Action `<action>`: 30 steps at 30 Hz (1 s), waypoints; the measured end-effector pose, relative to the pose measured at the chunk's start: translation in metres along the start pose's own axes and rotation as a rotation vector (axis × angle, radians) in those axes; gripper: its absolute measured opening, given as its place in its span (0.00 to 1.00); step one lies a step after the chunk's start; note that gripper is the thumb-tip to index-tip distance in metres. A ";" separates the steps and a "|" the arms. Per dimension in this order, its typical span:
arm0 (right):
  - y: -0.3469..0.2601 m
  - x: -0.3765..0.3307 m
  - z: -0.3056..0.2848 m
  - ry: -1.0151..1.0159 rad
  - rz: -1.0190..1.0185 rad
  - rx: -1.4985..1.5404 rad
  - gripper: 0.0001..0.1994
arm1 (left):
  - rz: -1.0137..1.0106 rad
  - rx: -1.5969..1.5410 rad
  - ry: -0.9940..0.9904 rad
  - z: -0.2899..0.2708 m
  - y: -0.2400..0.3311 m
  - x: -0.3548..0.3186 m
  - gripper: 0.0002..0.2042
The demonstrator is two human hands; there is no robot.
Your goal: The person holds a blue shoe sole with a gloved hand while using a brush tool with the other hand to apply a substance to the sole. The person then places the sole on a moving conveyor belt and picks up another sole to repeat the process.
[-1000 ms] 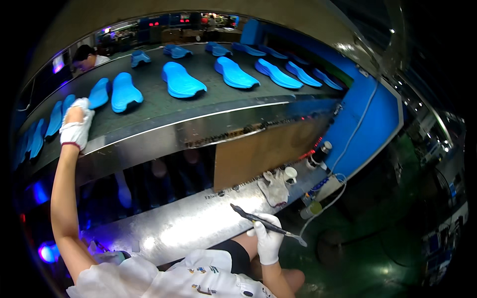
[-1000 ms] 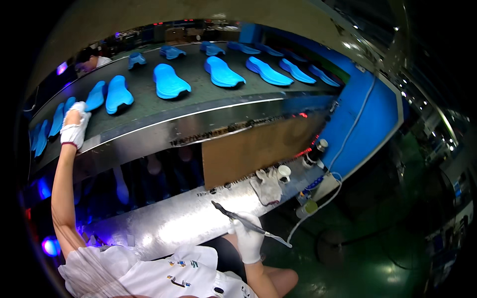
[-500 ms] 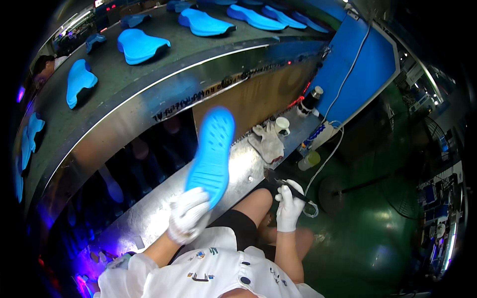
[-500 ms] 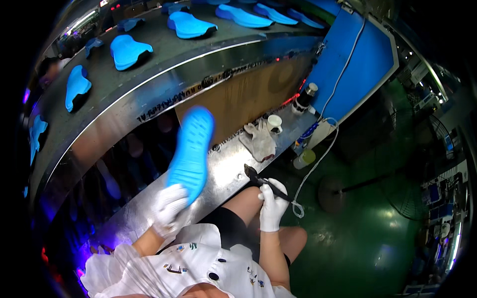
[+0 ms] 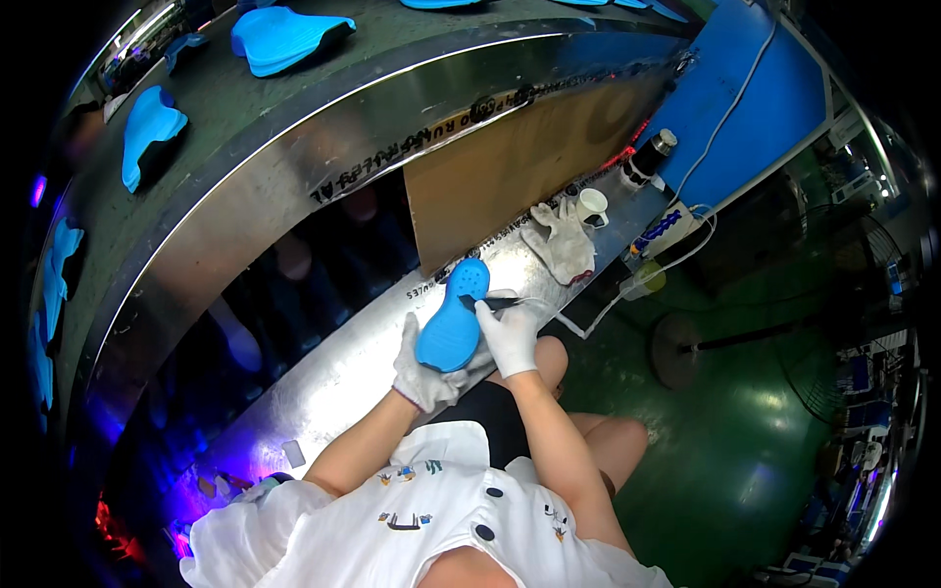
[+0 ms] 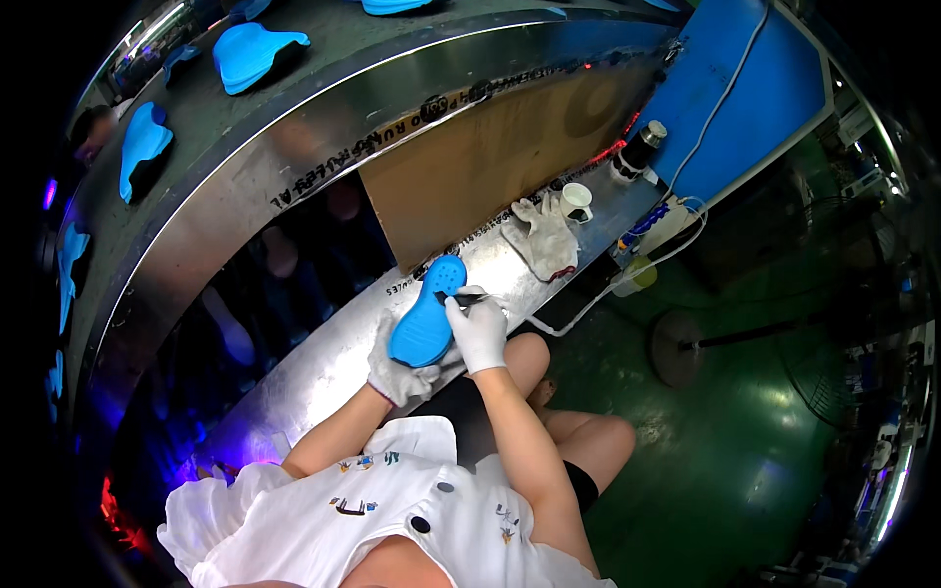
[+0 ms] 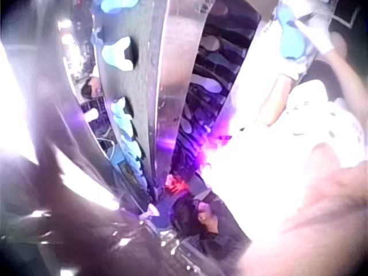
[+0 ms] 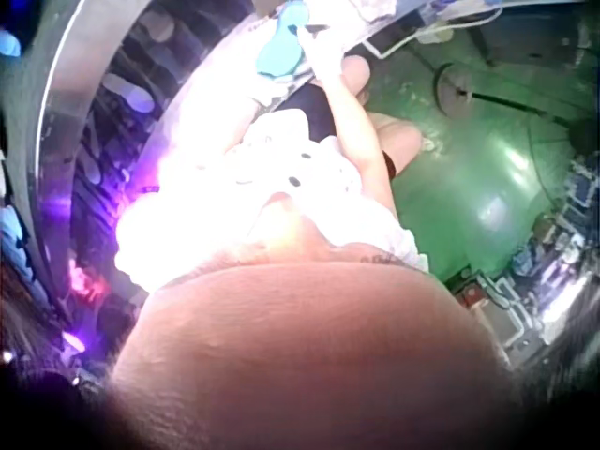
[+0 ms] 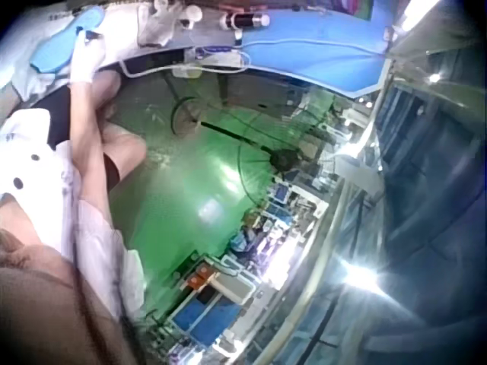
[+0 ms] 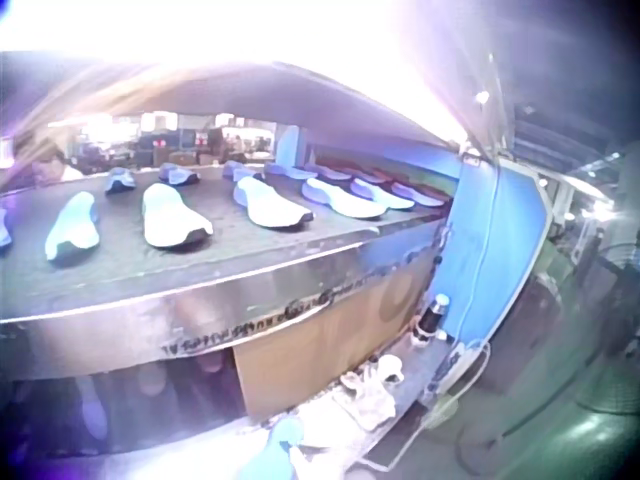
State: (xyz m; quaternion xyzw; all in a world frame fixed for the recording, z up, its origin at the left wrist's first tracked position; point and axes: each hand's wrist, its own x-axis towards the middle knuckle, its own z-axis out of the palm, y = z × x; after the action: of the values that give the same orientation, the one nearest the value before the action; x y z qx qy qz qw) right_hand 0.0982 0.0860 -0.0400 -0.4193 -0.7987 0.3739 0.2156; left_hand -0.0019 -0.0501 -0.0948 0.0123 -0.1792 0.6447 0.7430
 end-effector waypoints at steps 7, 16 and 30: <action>-0.039 -0.057 -0.060 -0.128 -0.347 0.082 0.10 | 0.279 0.135 0.704 0.041 -0.027 0.035 0.41; -0.080 -0.060 -0.084 -0.009 -0.696 0.280 0.10 | 0.395 0.054 0.395 0.060 -0.058 0.042 0.39; -0.086 -0.078 -0.091 0.016 -0.802 0.177 0.10 | 0.382 0.497 0.449 0.077 -0.045 0.044 0.40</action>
State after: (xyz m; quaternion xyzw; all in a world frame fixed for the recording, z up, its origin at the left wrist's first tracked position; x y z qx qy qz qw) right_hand 0.1581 0.0272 0.0815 -0.0574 -0.8619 0.3240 0.3857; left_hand 0.0271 -0.0347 -0.0003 0.0166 0.1507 0.7818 0.6049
